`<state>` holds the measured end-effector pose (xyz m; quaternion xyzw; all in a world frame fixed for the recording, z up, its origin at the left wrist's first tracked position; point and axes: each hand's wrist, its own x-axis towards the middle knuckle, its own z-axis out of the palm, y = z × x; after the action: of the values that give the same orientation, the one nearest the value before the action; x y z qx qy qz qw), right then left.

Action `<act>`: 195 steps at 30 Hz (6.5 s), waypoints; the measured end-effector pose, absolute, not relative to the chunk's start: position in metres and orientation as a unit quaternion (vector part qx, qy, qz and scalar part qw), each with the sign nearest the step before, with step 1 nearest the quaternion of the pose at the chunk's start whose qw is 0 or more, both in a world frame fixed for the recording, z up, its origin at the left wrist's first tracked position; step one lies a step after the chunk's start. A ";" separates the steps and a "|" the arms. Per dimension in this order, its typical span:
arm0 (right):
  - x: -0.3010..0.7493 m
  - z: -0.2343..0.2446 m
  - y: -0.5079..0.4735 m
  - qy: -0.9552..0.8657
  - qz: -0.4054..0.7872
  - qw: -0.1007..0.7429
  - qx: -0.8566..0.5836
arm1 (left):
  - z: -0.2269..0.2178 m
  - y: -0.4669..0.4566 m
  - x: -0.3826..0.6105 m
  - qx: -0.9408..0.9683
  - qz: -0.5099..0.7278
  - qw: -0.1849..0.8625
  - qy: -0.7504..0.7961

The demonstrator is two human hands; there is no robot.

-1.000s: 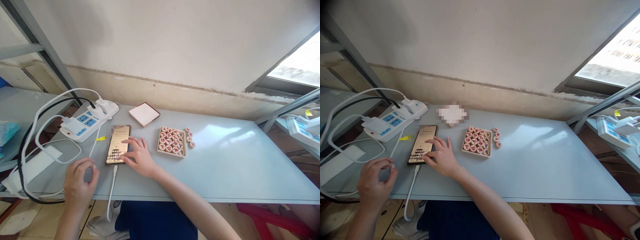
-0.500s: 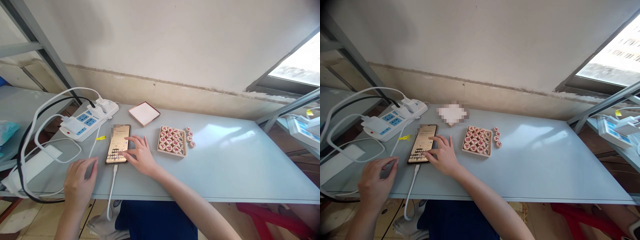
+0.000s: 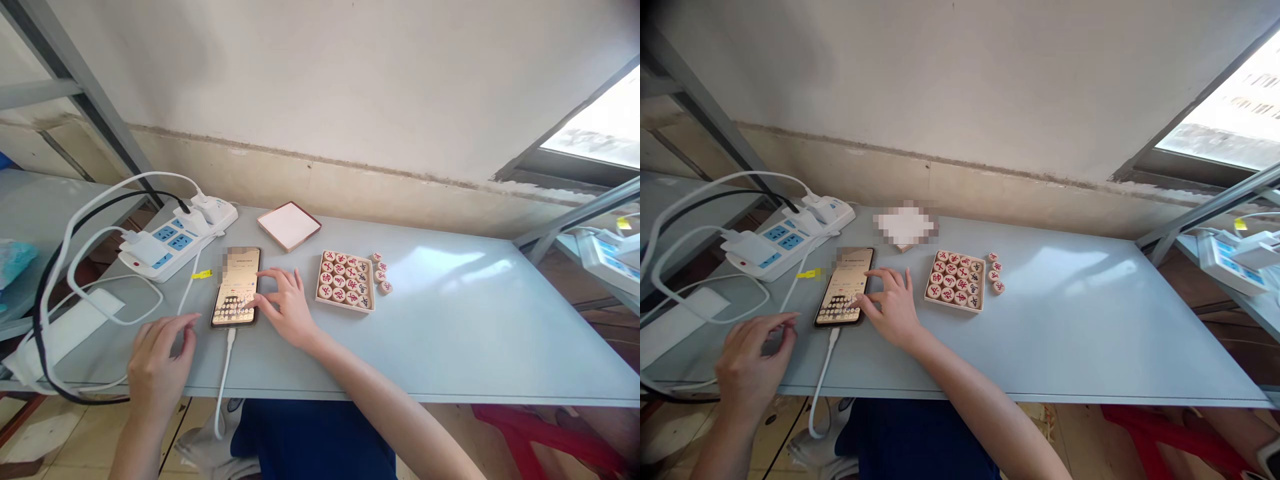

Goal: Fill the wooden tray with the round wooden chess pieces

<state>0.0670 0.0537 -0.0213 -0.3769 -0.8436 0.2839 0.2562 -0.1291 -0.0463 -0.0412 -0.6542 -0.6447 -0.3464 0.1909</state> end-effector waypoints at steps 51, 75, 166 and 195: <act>0.060 -0.022 0.040 -0.925 0.193 0.198 -0.259 | -0.039 -0.048 -0.127 -0.665 -0.331 0.188 -0.643; 0.066 -0.020 0.049 -0.850 0.270 0.268 -0.365 | -0.040 -0.049 -0.128 -0.658 -0.335 0.188 -0.648; 0.062 -0.025 0.048 -0.868 0.245 0.235 -0.363 | -0.039 -0.047 -0.127 -0.671 -0.337 0.199 -0.630; 0.064 -0.024 0.050 -0.826 0.284 0.272 -0.403 | -0.040 -0.049 -0.129 -0.667 -0.333 0.177 -0.643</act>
<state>0.0640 0.0505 -0.0237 -0.4027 -0.8263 0.2843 0.2724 -0.1287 -0.0486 -0.0401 -0.6665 -0.6430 -0.3328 0.1775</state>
